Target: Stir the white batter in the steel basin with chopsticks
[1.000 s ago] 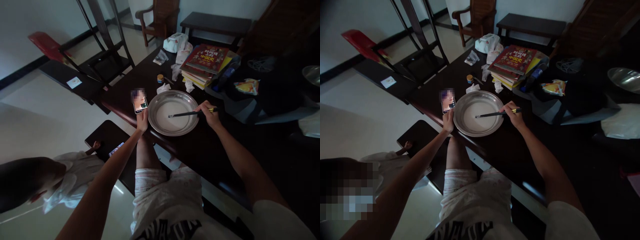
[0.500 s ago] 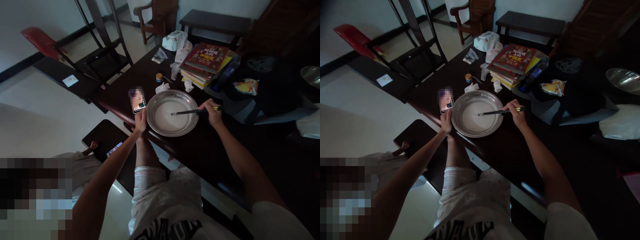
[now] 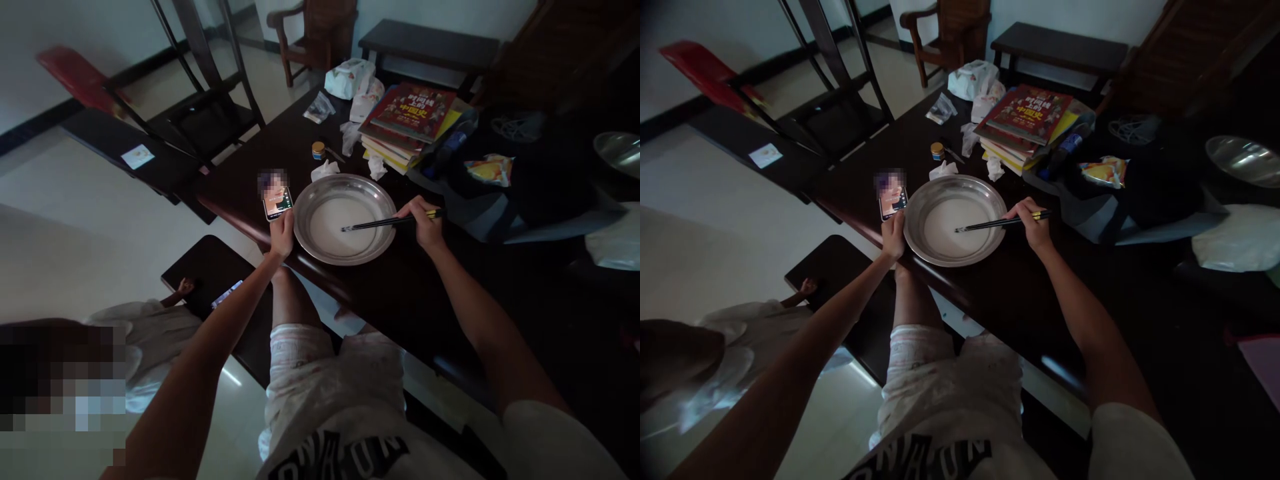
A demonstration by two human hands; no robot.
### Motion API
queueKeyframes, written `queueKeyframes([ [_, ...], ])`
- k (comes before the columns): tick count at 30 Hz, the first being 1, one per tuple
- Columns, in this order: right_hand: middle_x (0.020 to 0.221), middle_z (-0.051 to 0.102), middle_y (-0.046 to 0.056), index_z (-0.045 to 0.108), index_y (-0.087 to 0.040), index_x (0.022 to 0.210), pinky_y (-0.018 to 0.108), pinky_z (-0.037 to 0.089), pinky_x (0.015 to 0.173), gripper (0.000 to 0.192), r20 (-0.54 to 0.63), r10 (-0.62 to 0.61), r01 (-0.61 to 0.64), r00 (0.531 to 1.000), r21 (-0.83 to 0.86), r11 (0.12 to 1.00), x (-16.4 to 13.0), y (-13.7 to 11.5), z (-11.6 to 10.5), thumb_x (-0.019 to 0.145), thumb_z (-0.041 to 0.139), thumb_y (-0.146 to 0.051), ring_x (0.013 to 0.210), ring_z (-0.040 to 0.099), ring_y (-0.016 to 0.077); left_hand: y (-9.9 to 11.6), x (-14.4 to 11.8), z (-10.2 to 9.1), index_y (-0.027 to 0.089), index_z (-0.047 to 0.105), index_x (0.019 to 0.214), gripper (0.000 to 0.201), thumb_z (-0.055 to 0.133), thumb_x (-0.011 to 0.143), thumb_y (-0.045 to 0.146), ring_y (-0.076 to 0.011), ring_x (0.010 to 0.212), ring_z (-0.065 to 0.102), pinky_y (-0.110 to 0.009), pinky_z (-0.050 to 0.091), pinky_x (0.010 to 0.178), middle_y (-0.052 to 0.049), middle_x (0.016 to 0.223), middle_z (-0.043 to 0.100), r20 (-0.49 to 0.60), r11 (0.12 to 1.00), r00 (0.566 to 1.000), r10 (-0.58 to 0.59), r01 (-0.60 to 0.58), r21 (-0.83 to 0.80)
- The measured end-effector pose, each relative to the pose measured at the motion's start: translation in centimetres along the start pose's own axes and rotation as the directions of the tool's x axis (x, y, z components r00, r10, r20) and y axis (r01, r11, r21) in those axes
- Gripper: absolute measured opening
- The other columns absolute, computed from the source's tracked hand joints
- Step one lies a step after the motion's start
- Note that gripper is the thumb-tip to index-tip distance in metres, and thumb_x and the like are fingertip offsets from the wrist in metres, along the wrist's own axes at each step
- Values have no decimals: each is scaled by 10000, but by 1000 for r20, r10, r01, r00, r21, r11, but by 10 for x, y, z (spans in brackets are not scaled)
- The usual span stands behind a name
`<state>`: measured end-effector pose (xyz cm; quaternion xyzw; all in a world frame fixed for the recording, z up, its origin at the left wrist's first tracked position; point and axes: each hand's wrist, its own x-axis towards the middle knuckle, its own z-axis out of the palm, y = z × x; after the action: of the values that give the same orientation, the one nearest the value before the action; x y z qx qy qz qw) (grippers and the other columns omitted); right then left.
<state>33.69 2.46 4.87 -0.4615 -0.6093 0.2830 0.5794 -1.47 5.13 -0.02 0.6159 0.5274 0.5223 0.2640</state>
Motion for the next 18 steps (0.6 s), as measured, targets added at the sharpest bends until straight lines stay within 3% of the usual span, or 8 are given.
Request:
queueKeyframes([
  [6,623,675,-2,678,-272,586,425,539,791,527,26,26,-27,999,33,999,3,2,6,880,605,-703,700,643,208,2,0,-2,180,685,776,651,383,986,716,-186,725,614,-318,505,724,-30,695,638,20,999,1000,20,-20,26],
  [18,658,694,5,708,-269,631,420,526,812,505,58,7,-6,998,-10,1000,1,0,4,907,588,-674,734,648,211,1,0,-1,186,685,770,665,408,951,762,-174,679,581,-306,472,669,-18,676,611,-4,1000,1000,11,-11,5],
])
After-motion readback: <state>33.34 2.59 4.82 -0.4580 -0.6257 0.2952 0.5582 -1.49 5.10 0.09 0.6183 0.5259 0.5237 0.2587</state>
